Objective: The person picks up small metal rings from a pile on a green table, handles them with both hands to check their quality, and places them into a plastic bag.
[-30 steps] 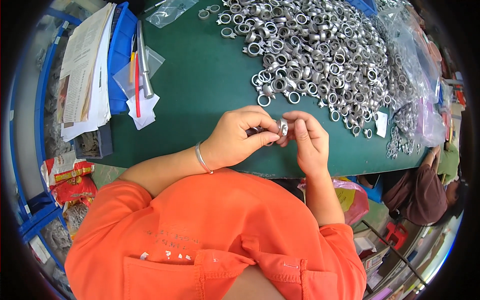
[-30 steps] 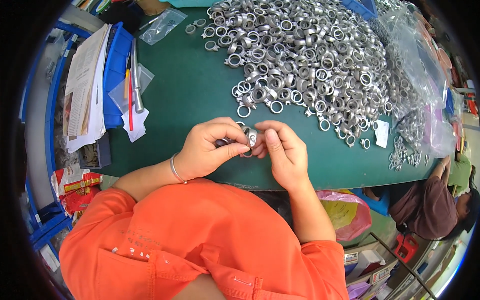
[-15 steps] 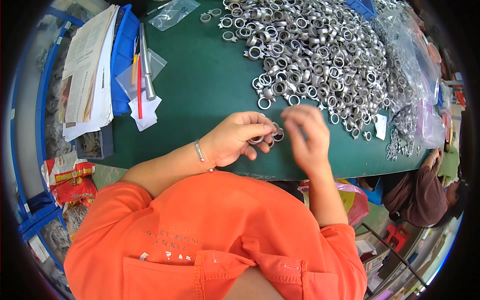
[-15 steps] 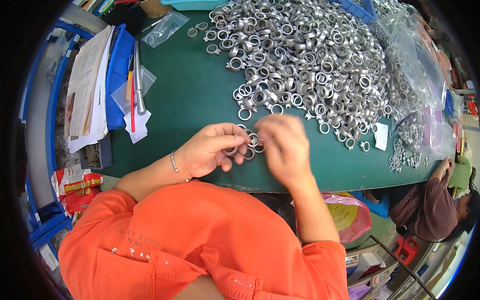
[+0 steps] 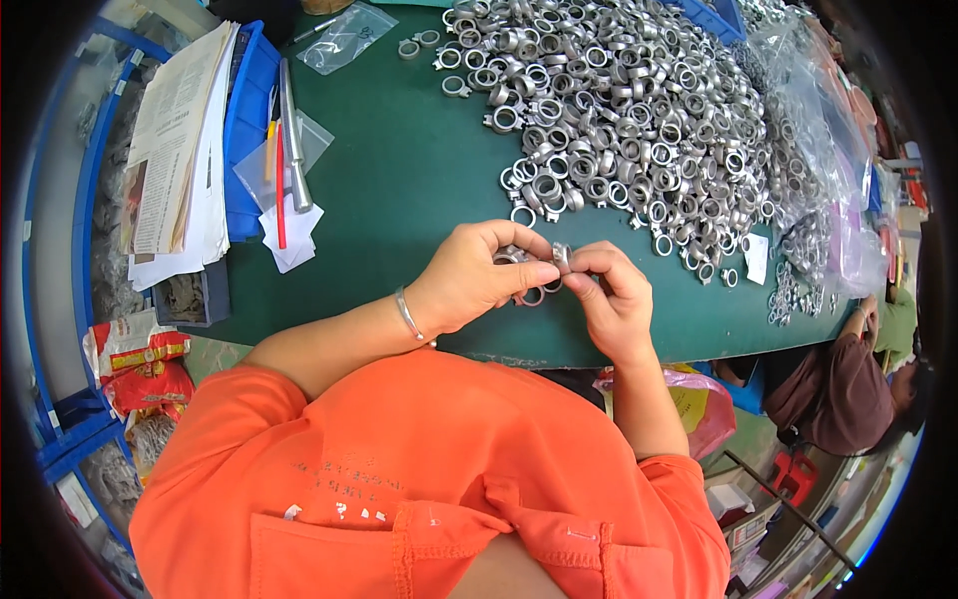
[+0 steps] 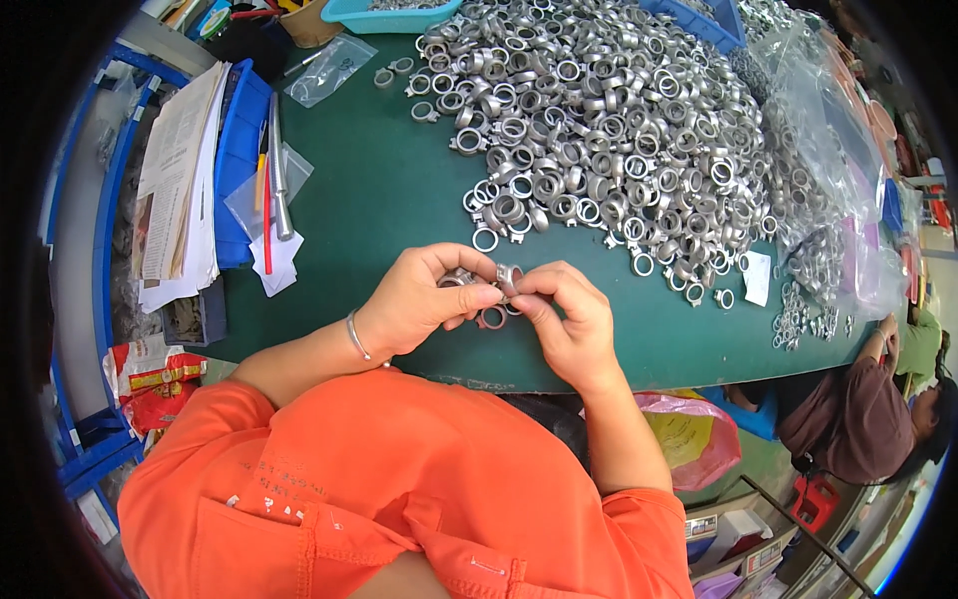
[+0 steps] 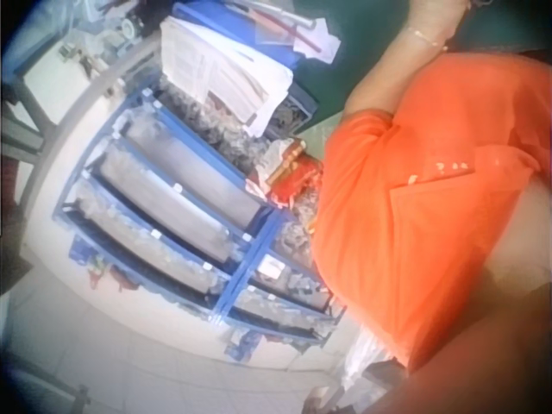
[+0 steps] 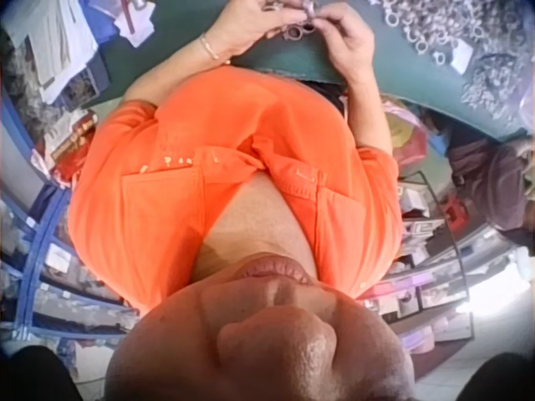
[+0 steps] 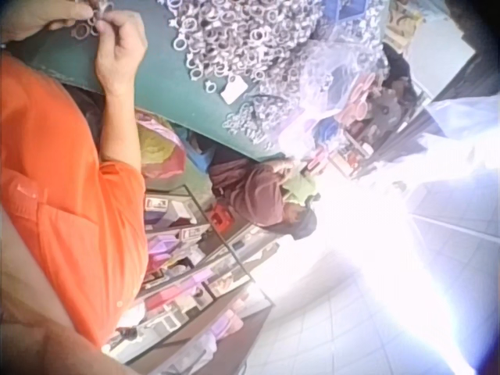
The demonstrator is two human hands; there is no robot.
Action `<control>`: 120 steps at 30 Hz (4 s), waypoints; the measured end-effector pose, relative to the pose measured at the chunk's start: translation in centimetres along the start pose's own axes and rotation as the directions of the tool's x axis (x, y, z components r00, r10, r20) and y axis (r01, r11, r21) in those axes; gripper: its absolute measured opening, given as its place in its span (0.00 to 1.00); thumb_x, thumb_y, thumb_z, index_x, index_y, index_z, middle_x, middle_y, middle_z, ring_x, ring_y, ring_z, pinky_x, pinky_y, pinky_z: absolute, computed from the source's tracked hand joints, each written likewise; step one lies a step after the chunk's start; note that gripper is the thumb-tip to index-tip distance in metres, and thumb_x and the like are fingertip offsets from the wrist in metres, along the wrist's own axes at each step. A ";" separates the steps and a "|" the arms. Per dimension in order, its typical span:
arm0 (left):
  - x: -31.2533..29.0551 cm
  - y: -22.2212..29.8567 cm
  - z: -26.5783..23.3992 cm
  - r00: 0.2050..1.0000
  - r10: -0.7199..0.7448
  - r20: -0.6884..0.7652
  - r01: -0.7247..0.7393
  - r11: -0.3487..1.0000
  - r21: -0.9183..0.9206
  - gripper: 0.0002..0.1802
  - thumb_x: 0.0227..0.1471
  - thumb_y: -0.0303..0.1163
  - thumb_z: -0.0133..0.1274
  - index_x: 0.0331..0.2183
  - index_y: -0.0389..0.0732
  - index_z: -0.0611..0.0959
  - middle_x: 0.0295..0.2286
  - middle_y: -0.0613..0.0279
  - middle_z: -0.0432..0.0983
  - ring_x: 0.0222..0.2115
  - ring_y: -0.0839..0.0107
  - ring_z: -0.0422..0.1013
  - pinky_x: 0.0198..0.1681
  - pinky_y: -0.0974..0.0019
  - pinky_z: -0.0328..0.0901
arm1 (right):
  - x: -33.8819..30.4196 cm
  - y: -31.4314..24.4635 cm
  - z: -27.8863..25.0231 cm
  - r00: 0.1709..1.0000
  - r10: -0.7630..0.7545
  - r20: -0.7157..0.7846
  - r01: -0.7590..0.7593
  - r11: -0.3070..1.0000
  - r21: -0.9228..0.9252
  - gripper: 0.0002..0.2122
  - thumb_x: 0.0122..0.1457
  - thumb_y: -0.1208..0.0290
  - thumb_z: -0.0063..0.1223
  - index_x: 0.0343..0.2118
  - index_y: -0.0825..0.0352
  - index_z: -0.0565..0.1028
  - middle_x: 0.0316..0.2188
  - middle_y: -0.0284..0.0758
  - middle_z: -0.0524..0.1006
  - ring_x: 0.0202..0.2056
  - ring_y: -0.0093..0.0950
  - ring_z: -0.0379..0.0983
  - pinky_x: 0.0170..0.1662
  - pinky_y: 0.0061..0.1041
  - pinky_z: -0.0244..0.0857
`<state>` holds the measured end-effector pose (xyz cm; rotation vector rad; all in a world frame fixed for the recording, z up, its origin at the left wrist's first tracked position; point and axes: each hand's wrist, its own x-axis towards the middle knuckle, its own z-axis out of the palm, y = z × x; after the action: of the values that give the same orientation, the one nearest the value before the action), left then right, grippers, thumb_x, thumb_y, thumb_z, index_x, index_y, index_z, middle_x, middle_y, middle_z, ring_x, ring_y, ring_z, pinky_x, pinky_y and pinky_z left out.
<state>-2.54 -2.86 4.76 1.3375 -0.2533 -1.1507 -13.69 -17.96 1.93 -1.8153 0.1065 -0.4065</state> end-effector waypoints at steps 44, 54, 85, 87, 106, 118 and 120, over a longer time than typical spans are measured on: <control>0.9 -1.3 -1.6 0.995 -0.056 0.084 0.090 0.865 -0.494 0.04 0.49 0.25 0.48 0.31 0.37 0.74 0.24 0.62 0.70 0.23 0.76 0.67 0.15 0.78 0.58 | 2.6 1.4 0.1 0.992 0.041 -0.121 -0.055 0.992 -0.109 0.02 0.49 0.81 0.52 0.26 0.70 0.72 0.21 0.35 0.72 0.22 0.24 0.67 0.26 0.20 0.61; 0.1 -1.4 -0.5 0.843 0.538 0.020 -0.528 0.819 0.225 0.04 0.42 0.22 0.57 0.26 0.36 0.79 0.26 0.64 0.72 0.25 0.78 0.68 0.25 0.76 0.63 | 0.4 -0.6 1.5 0.998 0.062 -0.032 -0.053 0.972 0.231 0.03 0.56 0.80 0.46 0.31 0.72 0.70 0.27 0.35 0.73 0.27 0.21 0.70 0.30 0.20 0.66; 0.1 -0.9 -1.2 1.000 0.008 -0.024 -0.013 0.976 -0.216 0.08 0.47 0.27 0.55 0.31 0.34 0.76 0.24 0.64 0.72 0.21 0.82 0.66 0.15 0.79 0.58 | 2.5 -0.7 1.0 0.986 -0.133 0.103 0.155 0.956 -0.249 0.07 0.43 0.84 0.56 0.27 0.69 0.75 0.25 0.35 0.74 0.26 0.29 0.71 0.29 0.22 0.65; -0.2 -0.3 -1.0 0.999 0.014 -0.032 -0.017 0.995 -0.101 0.07 0.47 0.27 0.55 0.30 0.35 0.77 0.25 0.65 0.72 0.20 0.82 0.66 0.15 0.80 0.58 | 2.1 -0.9 1.3 0.980 -0.190 0.051 0.197 0.942 -0.273 0.07 0.42 0.85 0.55 0.26 0.69 0.74 0.26 0.36 0.74 0.27 0.30 0.71 0.30 0.22 0.65; -0.5 -1.4 -0.9 0.914 0.363 -0.181 -0.317 0.918 0.238 0.04 0.46 0.24 0.54 0.28 0.38 0.76 0.20 0.74 0.70 0.16 0.90 0.61 0.17 0.83 0.55 | 2.8 1.2 -0.9 0.944 0.329 0.009 -0.230 0.641 0.733 0.05 0.49 0.82 0.46 0.30 0.68 0.70 0.25 0.34 0.70 0.29 0.26 0.69 0.28 0.20 0.63; -0.1 -1.8 -1.3 0.945 0.298 -0.132 -0.257 0.930 0.263 0.06 0.47 0.27 0.54 0.30 0.37 0.78 0.20 0.71 0.72 0.15 0.88 0.61 0.16 0.82 0.56 | 3.0 0.6 0.2 0.852 0.499 0.159 -0.523 0.832 0.186 0.04 0.54 0.76 0.50 0.31 0.70 0.70 0.20 0.27 0.71 0.21 0.14 0.64 0.24 0.13 0.57; -0.1 -1.5 -1.3 0.972 0.214 -0.093 -0.200 0.970 0.142 0.07 0.47 0.28 0.55 0.31 0.37 0.78 0.21 0.69 0.73 0.15 0.87 0.62 0.16 0.82 0.56 | 2.3 -0.2 0.3 0.843 0.472 0.257 -0.538 0.739 0.406 0.04 0.55 0.76 0.49 0.32 0.69 0.70 0.21 0.27 0.71 0.22 0.13 0.63 0.24 0.11 0.57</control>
<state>-2.43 -1.67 3.17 1.4473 -0.3869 -0.8961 -11.43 -18.28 2.61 -1.2576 0.3709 0.0901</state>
